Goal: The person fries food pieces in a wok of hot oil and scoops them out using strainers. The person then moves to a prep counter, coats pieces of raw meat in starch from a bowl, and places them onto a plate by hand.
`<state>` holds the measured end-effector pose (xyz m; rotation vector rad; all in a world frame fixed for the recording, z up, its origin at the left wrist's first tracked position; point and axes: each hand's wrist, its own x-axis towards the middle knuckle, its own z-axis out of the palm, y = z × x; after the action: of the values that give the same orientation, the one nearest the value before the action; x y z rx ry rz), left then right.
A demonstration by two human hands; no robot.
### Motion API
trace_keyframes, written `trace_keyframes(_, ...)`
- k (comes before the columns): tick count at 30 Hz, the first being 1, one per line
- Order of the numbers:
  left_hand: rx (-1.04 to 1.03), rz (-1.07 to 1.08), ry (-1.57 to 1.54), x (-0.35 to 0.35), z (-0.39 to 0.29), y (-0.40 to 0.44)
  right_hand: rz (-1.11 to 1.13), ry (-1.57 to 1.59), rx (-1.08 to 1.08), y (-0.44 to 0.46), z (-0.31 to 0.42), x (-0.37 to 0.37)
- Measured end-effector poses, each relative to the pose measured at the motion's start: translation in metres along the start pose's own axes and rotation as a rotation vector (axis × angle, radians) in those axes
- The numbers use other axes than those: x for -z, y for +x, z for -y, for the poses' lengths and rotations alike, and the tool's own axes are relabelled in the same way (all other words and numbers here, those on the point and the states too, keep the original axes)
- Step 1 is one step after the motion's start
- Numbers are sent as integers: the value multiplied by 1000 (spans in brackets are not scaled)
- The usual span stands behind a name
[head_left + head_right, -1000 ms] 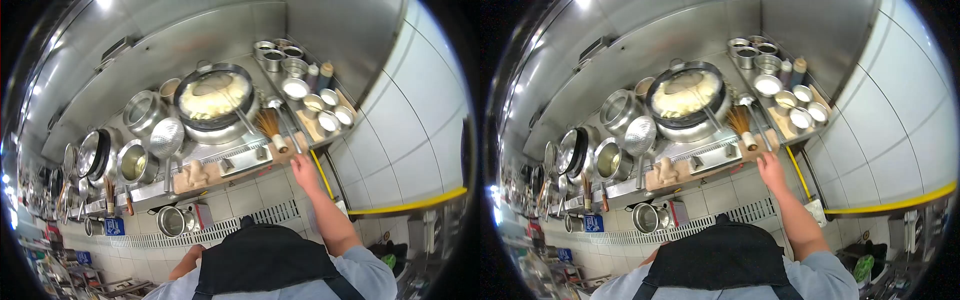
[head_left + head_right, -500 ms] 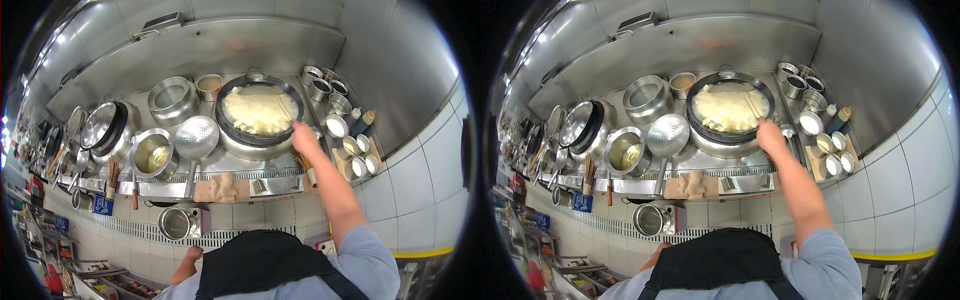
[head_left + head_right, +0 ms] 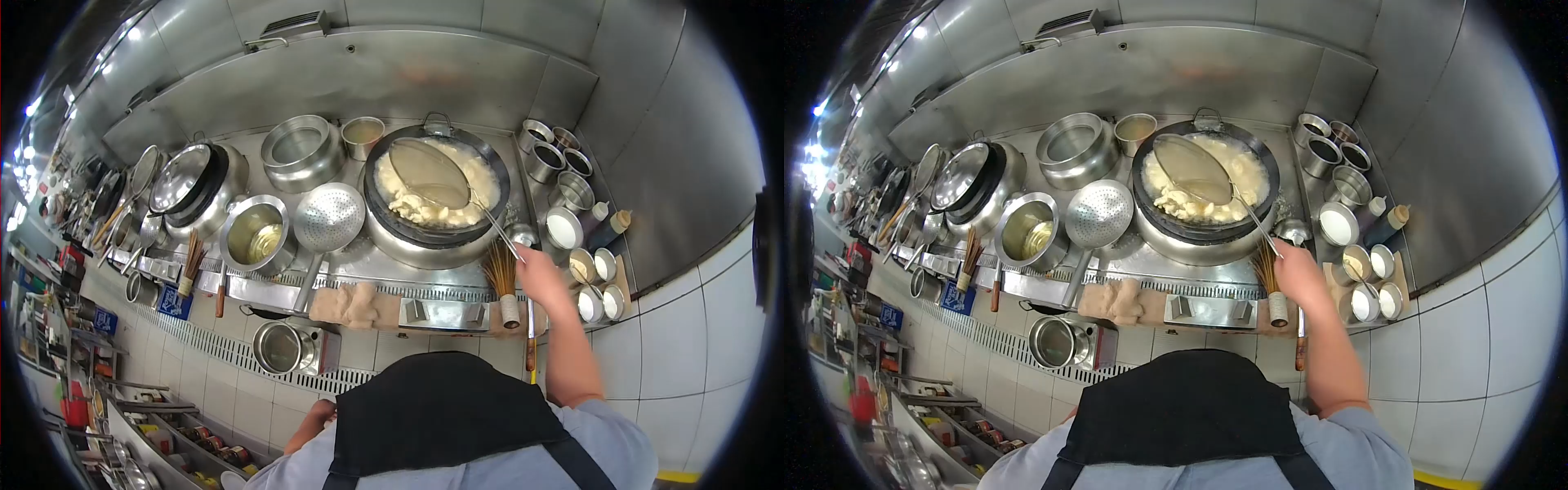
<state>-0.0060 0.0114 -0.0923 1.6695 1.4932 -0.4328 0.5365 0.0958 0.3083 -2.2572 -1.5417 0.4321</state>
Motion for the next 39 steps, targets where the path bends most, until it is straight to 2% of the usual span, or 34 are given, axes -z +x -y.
trace_keyframes(3,-53,-110,22,8,-46,-1,-95,90,144,36,-41,-35)
trace_keyframes(6,-67,-257,-50,22,-89,-12,-87,41,124,41,-33,-26)
trace_keyframes(8,-86,-274,-270,8,-83,-6,-89,8,125,45,-37,-23)
trace_keyframes(11,-2,-310,-349,-3,-96,-21,-139,78,234,55,-38,-10)
trace_keyframes(15,47,-187,-231,-51,-63,-25,-226,123,288,85,-16,8)
trace_keyframes(20,143,-78,-201,-107,-10,-42,-244,79,350,145,12,-18)
trace_keyframes(22,164,-67,-209,-116,3,-46,66,332,3,144,36,-25)
trace_keyframes(26,167,-86,-225,-110,17,-45,163,250,0,130,30,-52)
trace_keyframes(28,157,-103,-238,-106,20,-43,-25,132,253,120,7,-77)
trace_keyframes(33,108,-114,-242,-101,36,-20,-25,94,271,69,-9,-69)
trace_keyframes(36,108,-186,-339,-124,67,16,-6,49,268,35,-26,-60)
trace_keyframes(37,75,-114,-236,-104,58,2,0,9,221,22,-31,-53)
trace_keyframes(39,69,-113,-224,-81,46,-6,8,-34,172,7,-40,-35)
